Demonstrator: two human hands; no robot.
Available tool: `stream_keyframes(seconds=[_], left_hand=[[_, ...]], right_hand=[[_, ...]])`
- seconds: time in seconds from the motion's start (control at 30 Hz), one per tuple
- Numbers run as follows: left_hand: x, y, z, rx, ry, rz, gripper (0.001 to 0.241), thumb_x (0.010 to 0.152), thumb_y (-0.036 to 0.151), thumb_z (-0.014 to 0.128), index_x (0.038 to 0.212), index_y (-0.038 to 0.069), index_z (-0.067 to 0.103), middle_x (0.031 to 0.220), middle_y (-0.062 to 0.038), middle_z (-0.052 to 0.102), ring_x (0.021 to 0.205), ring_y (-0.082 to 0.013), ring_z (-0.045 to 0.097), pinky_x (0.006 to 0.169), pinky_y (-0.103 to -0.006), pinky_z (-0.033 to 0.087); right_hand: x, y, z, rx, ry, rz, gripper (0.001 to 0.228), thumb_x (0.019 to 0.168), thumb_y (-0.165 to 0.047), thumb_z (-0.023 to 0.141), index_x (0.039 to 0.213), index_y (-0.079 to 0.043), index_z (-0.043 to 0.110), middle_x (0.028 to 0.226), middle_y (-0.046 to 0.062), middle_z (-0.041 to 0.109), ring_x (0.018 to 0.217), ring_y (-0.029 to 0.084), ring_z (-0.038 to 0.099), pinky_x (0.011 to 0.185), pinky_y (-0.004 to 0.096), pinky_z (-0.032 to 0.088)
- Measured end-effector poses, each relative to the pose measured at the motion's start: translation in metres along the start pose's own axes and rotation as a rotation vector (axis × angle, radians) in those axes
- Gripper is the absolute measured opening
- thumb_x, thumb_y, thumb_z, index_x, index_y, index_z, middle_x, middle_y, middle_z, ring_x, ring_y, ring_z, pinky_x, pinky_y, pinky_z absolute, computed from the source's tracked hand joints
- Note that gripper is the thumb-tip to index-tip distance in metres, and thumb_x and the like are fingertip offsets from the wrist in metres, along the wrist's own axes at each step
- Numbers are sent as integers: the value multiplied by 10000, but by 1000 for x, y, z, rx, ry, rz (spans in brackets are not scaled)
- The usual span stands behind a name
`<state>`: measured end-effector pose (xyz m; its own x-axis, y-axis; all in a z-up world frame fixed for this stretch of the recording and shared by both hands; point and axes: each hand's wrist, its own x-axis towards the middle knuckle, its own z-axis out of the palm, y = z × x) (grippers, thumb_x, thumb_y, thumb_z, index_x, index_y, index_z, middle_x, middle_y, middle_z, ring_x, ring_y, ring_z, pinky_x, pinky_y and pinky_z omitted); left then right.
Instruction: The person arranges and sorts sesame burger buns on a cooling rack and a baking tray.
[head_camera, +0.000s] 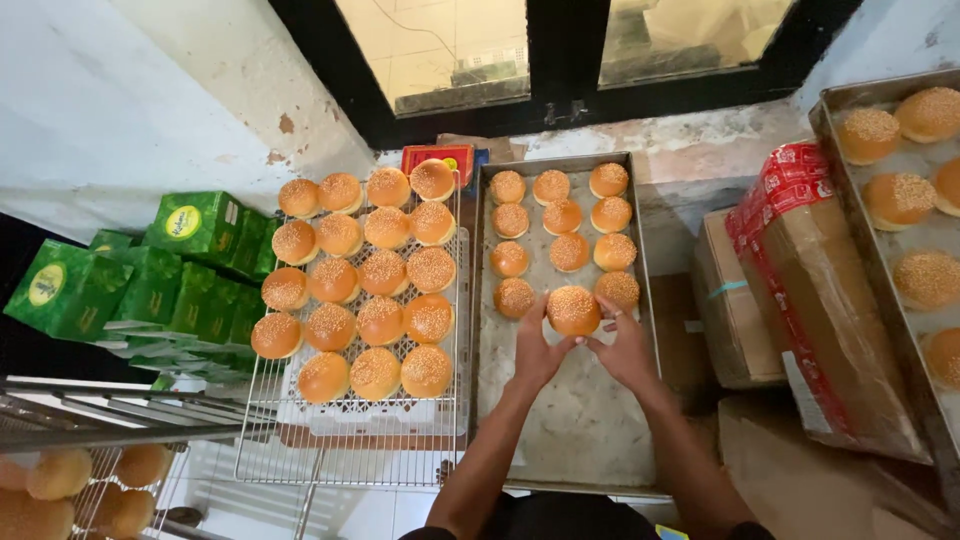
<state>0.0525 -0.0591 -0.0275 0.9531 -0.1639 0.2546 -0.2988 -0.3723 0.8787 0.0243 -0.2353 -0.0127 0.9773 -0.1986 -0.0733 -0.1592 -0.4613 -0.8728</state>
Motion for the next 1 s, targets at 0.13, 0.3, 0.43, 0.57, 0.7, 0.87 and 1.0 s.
stream_keyframes(seconds=[0.13,0.3,0.43,0.57,0.7,0.87,1.0], left_hand=[[-3,31,-25,-60,20,-13,1027,673,281,959,1505,-31,444,1348,-212,641,1229,-337,652,1044,-422,520],[-7,50,-56,-91,6,-7,929,670,245,969,1443,-16,523,1304,-196,676,1191,-311,685,1012,-410,548],[-14,50,-80,-157,38,24,910,684,234,964,1440,-10,519,1325,-184,670,1207,-301,681,1014,-411,555],[-19,79,-122,-103,17,-20,935,658,193,966,1459,8,521,1341,-168,672,1199,-284,677,999,-400,550],[-22,56,-145,-244,34,-78,951,651,180,950,1474,30,498,1355,-136,673,1172,-243,686,1004,-381,556],[-27,51,-194,-188,65,-61,874,634,157,952,1413,33,576,1332,-131,684,1155,-247,682,1008,-383,555],[-33,48,-236,-102,135,-4,836,626,183,972,1362,37,603,1292,-133,677,1204,-271,658,1043,-397,518]], right_hand=[[-13,-25,-9,-1,35,-210,821,708,-177,898,1442,-75,544,1335,140,660,1125,257,680,897,386,562],[-31,-64,-9,239,-33,-113,818,721,-92,881,1447,-70,503,1439,114,551,1211,230,643,972,358,568],[-41,-74,3,363,-30,-227,767,750,3,839,1445,-47,520,1425,114,570,1258,225,624,986,361,590],[-53,-96,16,430,-17,-252,746,768,56,807,1449,-34,517,1392,117,575,1246,213,617,967,365,595],[-59,-110,41,529,-34,-232,745,784,57,801,1460,-55,509,1370,99,616,1240,190,614,940,345,573],[-71,-152,74,510,-13,-286,721,791,55,795,1450,-64,527,1348,92,608,1238,184,600,925,349,583],[-75,-179,104,530,-33,-341,702,804,40,800,1445,-63,532,1344,84,623,1236,174,608,935,342,577]])
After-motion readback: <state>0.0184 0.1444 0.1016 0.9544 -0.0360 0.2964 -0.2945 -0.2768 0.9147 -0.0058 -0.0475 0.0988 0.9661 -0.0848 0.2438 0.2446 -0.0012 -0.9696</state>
